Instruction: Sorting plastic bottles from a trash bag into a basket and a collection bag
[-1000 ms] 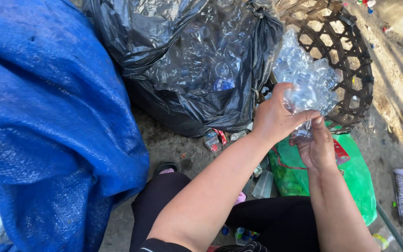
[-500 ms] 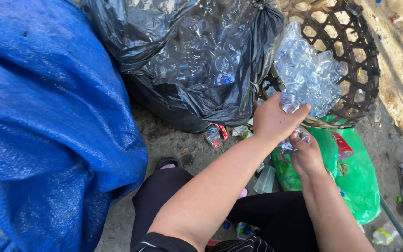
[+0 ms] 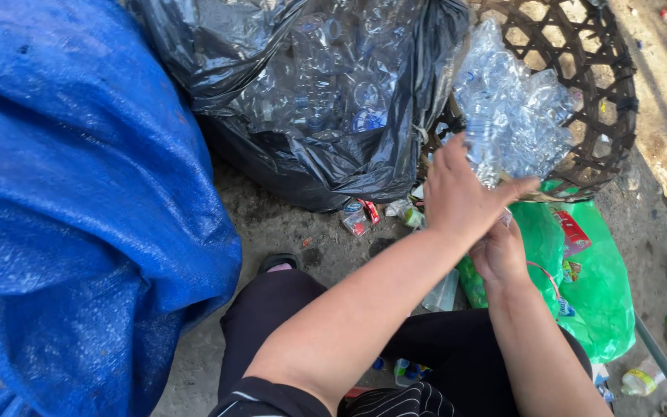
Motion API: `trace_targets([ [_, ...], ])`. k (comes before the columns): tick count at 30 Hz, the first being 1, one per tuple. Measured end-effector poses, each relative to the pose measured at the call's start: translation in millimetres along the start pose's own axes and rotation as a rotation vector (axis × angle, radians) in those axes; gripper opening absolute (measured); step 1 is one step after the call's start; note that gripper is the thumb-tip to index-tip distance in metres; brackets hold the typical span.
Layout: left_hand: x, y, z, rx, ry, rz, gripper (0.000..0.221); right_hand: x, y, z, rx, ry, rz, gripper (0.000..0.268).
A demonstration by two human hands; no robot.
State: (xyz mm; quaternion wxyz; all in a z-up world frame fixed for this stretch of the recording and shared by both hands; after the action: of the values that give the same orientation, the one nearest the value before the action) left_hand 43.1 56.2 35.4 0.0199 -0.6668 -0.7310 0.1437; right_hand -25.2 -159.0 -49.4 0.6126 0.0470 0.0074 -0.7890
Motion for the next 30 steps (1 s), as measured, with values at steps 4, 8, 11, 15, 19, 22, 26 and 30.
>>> trace_targets([
  [4, -13, 5, 17, -0.073, 0.189, -0.043, 0.100, -10, -9, 5, 0.058, -0.131, 0.035, 0.049],
  [8, -8, 18, 1, 0.088, 0.298, 0.240, 0.098, -39, -13, 34, 0.088, -0.212, 0.095, 0.063],
  [11, -11, 14, -5, 0.122, 0.417, 0.390, 0.101, -21, -13, 28, 0.030, -0.126, 0.082, 0.042],
  [15, -17, 10, -3, 0.135, 0.477, 0.469, 0.110, -9, -13, 31, -0.018, -0.126, 0.075, 0.027],
  [19, -18, 8, 0, 0.104, 0.425, 0.446, 0.100, -16, -11, 38, -0.027, -0.055, 0.050, 0.021],
  [22, -16, 7, -3, 0.061, 0.417, 0.451, 0.100, -7, -5, 32, -0.044, -0.061, 0.010, 0.019],
  [26, -15, 13, 4, 0.101, 0.354, 0.436, 0.093, -24, -5, 34, -0.114, -0.086, 0.061, 0.034],
  [30, -25, 17, 18, 0.019, 0.410, 0.410, 0.087, -23, -12, 28, -0.128, -0.160, 0.077, 0.032],
])
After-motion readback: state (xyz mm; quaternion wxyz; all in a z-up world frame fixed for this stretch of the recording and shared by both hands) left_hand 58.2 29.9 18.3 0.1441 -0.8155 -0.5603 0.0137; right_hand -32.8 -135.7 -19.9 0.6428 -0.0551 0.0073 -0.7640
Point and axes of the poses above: each hand's wrist, its own y-axis towards the middle knuckle, its own x-axis out of the back of the hand, z = x × y, the point moved 6 cm from there along y, towards the middle knuckle, and after that the axes turned 12 degrees about x, right-handed, at the moved point
